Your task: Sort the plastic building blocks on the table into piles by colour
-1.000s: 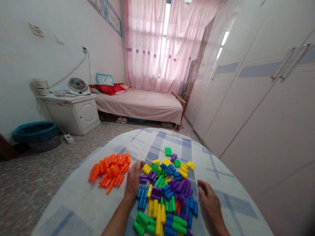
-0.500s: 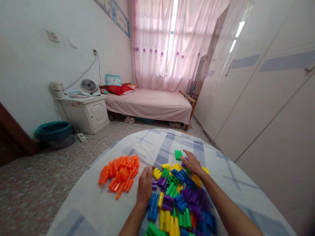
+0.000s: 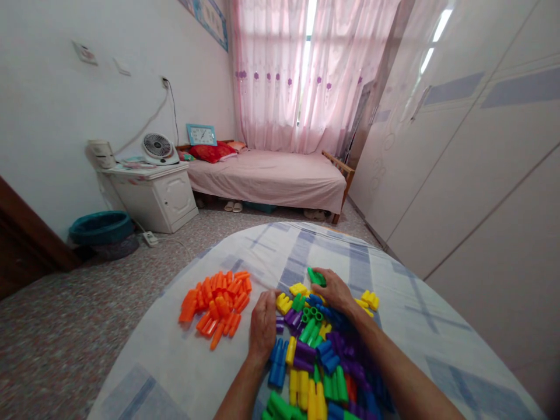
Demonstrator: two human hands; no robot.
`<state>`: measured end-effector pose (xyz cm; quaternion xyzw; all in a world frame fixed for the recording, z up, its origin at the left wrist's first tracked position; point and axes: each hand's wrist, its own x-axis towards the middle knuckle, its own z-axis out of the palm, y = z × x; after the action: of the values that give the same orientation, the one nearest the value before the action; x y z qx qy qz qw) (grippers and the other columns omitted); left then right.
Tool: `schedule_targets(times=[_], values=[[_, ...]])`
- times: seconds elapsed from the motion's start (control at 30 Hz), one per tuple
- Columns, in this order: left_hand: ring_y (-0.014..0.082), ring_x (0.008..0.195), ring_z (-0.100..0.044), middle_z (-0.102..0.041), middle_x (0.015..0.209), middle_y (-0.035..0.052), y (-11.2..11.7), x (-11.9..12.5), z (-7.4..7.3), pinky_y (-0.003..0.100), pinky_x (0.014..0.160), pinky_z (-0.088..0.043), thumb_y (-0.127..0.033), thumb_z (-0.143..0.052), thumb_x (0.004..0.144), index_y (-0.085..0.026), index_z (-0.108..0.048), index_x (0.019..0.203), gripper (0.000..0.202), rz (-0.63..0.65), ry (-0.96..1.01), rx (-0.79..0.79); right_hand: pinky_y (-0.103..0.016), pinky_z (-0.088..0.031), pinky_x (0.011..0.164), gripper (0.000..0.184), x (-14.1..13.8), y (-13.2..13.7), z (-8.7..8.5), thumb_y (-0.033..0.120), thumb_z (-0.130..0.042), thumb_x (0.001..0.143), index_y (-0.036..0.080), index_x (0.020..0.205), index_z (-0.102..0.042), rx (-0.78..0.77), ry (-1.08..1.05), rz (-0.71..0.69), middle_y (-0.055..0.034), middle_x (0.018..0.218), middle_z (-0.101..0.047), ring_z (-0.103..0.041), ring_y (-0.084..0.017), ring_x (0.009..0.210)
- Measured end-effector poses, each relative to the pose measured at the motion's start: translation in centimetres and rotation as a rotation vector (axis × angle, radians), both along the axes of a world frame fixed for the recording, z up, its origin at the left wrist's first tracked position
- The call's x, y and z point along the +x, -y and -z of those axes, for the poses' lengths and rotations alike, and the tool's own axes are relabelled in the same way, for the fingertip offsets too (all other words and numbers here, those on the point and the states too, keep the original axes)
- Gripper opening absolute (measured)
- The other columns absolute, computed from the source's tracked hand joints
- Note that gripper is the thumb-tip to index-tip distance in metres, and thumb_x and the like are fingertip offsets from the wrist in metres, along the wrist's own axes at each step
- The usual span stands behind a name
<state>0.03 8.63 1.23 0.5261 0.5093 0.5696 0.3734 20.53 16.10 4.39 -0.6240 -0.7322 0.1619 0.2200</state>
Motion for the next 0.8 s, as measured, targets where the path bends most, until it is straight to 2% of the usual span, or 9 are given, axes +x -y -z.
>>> schedule_targets(times=[0.13,0.3,0.37,0.43,0.5,0.53,0.6,0.7,0.8], values=[[0.0189,0.093,-0.058,-0.064,0.096,0.0056,0.2,0.0,-0.3,0.031,0.085,-0.046,-0.045,-0.034,0.093,-0.018,-0.063,0.101,0.040,0.010,0.002,-0.007,-0.032,-0.045,0.090,0.045,-0.3,3.9,-2.1,0.037,-0.048,0.083,0.022,0.126,-0.054,-0.043,-0.139,-0.136,-0.0046,0.122,-0.061,-0.058,-0.019,0.106],[0.0191,0.091,-0.059,-0.064,0.095,0.0049,0.2,-0.1,-0.6,0.031,0.082,-0.047,-0.047,-0.033,0.092,-0.019,-0.063,0.097,0.041,0.009,-0.009,-0.033,-0.038,-0.037,0.103,0.045,-0.3,9.3,-5.0,0.039,-0.056,0.082,0.027,0.124,-0.056,-0.101,-0.286,-0.360,-0.0046,0.131,-0.054,-0.050,-0.021,0.120],[0.0191,0.091,-0.059,-0.065,0.094,0.0046,0.1,-0.1,-0.6,0.032,0.083,-0.047,-0.047,-0.033,0.092,-0.019,-0.063,0.095,0.041,0.006,-0.019,-0.035,-0.039,-0.034,0.105,0.041,1.0,9.7,-5.1,0.040,-0.052,0.084,0.027,0.122,-0.058,-0.051,-0.272,-0.324,-0.0050,0.134,-0.052,-0.047,-0.021,0.123],[0.0194,0.093,-0.059,-0.064,0.094,0.0048,0.1,-0.1,-0.7,0.032,0.084,-0.046,-0.046,-0.033,0.092,-0.019,-0.063,0.095,0.040,0.003,-0.031,-0.028,-0.042,-0.034,0.105,0.039,3.1,9.0,-4.3,0.041,-0.048,0.085,0.026,0.119,-0.060,0.064,-0.210,-0.168,-0.0065,0.132,-0.053,-0.047,-0.022,0.123],[0.0199,0.093,-0.058,-0.064,0.093,0.0049,0.1,-0.1,-0.8,0.032,0.085,-0.046,-0.046,-0.033,0.092,-0.019,-0.063,0.095,0.040,0.003,-0.044,-0.027,-0.046,-0.033,0.105,0.039,5.7,7.8,-2.9,0.041,-0.050,0.082,0.023,0.114,-0.063,0.175,-0.094,0.018,-0.0083,0.128,-0.056,-0.048,-0.025,0.121],[0.0200,0.092,-0.058,-0.064,0.093,0.0048,0.2,-0.1,-0.9,0.032,0.084,-0.046,-0.046,-0.032,0.092,-0.019,-0.063,0.096,0.041,0.007,-0.051,-0.031,-0.049,-0.033,0.104,0.039,6.9,7.3,-2.0,0.041,-0.052,0.080,0.023,0.112,-0.065,0.193,-0.029,0.066,-0.0089,0.127,-0.057,-0.048,-0.028,0.121],[0.0198,0.090,-0.058,-0.063,0.091,0.0044,0.3,-0.1,-1.0,0.032,0.083,-0.046,-0.046,-0.031,0.092,-0.020,-0.063,0.096,0.042,0.011,-0.063,-0.041,-0.051,-0.033,0.103,0.035,9.0,6.7,-0.3,0.042,-0.053,0.078,0.025,0.105,-0.067,0.185,0.046,0.084,-0.0084,0.123,-0.060,-0.048,-0.029,0.120],[0.0197,0.089,-0.059,-0.064,0.092,0.0043,0.4,-0.1,-1.1,0.033,0.084,-0.046,-0.046,-0.030,0.092,-0.020,-0.063,0.096,0.042,0.006,-0.068,-0.036,-0.051,-0.034,0.103,0.031,10.3,6.8,1.8,0.041,-0.050,0.080,0.027,0.100,-0.069,0.178,0.072,0.072,-0.0078,0.120,-0.062,-0.048,-0.029,0.120],[0.0196,0.090,-0.060,-0.065,0.093,0.0045,0.3,-0.1,-0.9,0.032,0.083,-0.047,-0.049,-0.032,0.092,-0.020,-0.064,0.095,0.044,0.000,-0.052,-0.036,-0.047,-0.037,0.100,0.036,10.6,7.5,3.0,0.041,-0.047,0.081,0.024,0.105,-0.066,0.241,0.100,0.215,-0.0094,0.123,-0.059,-0.050,-0.027,0.118]])
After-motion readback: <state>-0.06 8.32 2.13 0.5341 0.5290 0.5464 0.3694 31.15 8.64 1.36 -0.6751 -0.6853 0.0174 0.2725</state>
